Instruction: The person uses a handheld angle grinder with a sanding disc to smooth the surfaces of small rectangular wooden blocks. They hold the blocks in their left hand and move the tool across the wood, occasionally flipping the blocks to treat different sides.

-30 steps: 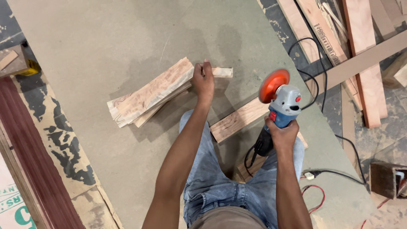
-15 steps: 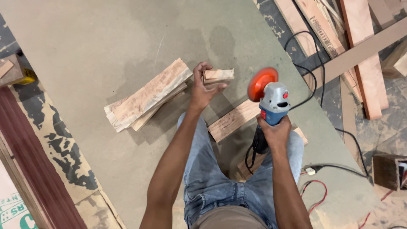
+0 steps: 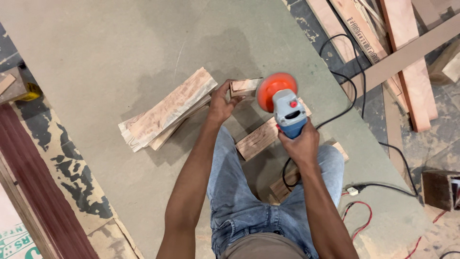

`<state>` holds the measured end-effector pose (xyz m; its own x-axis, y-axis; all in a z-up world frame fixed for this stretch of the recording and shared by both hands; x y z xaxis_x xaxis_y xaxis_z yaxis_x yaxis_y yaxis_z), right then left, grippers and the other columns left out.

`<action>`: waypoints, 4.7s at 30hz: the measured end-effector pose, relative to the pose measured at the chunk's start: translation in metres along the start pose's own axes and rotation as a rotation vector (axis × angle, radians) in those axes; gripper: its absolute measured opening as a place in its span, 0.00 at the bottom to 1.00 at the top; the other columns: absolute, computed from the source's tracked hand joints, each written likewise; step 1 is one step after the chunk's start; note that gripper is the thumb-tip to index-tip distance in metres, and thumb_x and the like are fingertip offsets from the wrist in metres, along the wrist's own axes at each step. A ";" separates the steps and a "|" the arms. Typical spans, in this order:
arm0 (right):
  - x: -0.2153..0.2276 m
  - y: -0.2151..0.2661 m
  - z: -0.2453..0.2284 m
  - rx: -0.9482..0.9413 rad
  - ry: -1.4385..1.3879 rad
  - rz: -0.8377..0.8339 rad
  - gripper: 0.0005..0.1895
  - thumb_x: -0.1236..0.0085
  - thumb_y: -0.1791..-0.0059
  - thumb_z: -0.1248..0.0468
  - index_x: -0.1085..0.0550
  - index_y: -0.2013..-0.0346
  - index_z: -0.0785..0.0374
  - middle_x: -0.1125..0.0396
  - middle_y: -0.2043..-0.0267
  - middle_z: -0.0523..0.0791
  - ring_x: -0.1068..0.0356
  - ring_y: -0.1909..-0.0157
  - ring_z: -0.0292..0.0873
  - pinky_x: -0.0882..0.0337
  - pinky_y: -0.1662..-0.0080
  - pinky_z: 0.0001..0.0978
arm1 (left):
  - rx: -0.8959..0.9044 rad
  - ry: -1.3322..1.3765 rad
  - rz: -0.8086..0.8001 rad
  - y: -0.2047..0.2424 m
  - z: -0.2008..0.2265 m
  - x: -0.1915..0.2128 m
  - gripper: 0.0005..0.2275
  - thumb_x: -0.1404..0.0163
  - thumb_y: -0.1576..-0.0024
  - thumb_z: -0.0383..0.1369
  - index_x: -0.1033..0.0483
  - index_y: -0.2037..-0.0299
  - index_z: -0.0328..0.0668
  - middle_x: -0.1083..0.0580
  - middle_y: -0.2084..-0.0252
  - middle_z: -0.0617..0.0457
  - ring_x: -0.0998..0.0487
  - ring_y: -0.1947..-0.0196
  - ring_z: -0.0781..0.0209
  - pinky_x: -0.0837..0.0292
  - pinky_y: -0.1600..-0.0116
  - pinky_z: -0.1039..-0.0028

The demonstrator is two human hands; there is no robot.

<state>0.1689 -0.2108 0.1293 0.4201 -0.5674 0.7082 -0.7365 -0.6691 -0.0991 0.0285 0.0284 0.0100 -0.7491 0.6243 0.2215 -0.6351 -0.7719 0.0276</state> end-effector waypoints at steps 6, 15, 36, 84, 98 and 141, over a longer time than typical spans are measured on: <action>-0.012 0.001 0.009 -0.036 0.054 -0.049 0.32 0.25 0.64 0.59 0.28 0.53 0.72 0.26 0.60 0.59 0.24 0.56 0.61 0.26 0.55 0.49 | -0.008 0.013 0.004 0.003 0.007 0.002 0.17 0.35 0.47 0.26 0.27 0.49 0.41 0.20 0.56 0.52 0.22 0.55 0.66 0.27 0.46 0.71; -0.014 -0.005 0.005 -0.057 0.025 -0.133 0.31 0.28 0.65 0.59 0.27 0.52 0.72 0.25 0.60 0.58 0.23 0.56 0.60 0.25 0.54 0.47 | -0.020 0.130 -0.009 0.003 0.002 -0.003 0.17 0.43 0.47 0.23 0.26 0.47 0.41 0.20 0.55 0.52 0.22 0.53 0.67 0.24 0.43 0.73; -0.010 -0.014 0.180 -0.638 -0.422 0.089 0.23 0.30 0.59 0.65 0.24 0.53 0.72 0.26 0.57 0.47 0.25 0.58 0.39 0.26 0.52 0.30 | 0.242 0.012 0.041 -0.095 -0.201 -0.063 0.10 0.50 0.43 0.26 0.34 0.54 0.32 0.27 0.61 0.38 0.15 0.53 0.57 0.18 0.54 0.70; 0.026 0.038 0.214 -0.737 -1.329 0.091 0.24 0.38 0.51 0.61 0.32 0.44 0.67 0.30 0.57 0.50 0.26 0.57 0.48 0.22 0.53 0.47 | 0.245 1.571 -0.083 -0.016 0.090 -0.102 0.38 0.62 0.36 0.54 0.51 0.23 0.30 0.39 0.29 0.29 0.34 0.31 0.34 0.38 0.27 0.51; 0.010 0.078 0.175 -0.667 -1.616 -0.190 0.29 0.36 0.54 0.51 0.29 0.46 0.67 0.32 0.40 0.59 0.32 0.35 0.60 0.36 0.29 0.60 | 0.180 1.730 -0.061 0.009 0.074 -0.088 0.35 0.66 0.33 0.52 0.53 0.23 0.30 0.42 0.27 0.28 0.40 0.27 0.30 0.44 0.23 0.49; -0.076 0.103 0.193 -0.913 -1.575 -0.292 0.44 0.36 0.62 0.42 0.35 0.37 0.58 0.37 0.31 0.61 0.33 0.32 0.59 0.32 0.35 0.44 | 0.641 0.235 0.057 0.157 -0.067 -0.141 0.26 0.48 0.41 0.50 0.25 0.52 0.26 0.19 0.60 0.42 0.18 0.62 0.60 0.22 0.56 0.69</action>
<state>0.1633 -0.3288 -0.0694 0.2233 -0.7235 -0.6532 -0.3559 -0.6844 0.6364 0.0214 -0.1727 -0.0822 -0.8452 0.5338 0.0248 -0.4103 -0.6779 0.6100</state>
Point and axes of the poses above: each hand's wrist, its own y-axis away from the middle knuckle, its own x-axis out of the back of the hand, z = x × y, the point moved 8 cm from there along -y, towards the middle knuckle
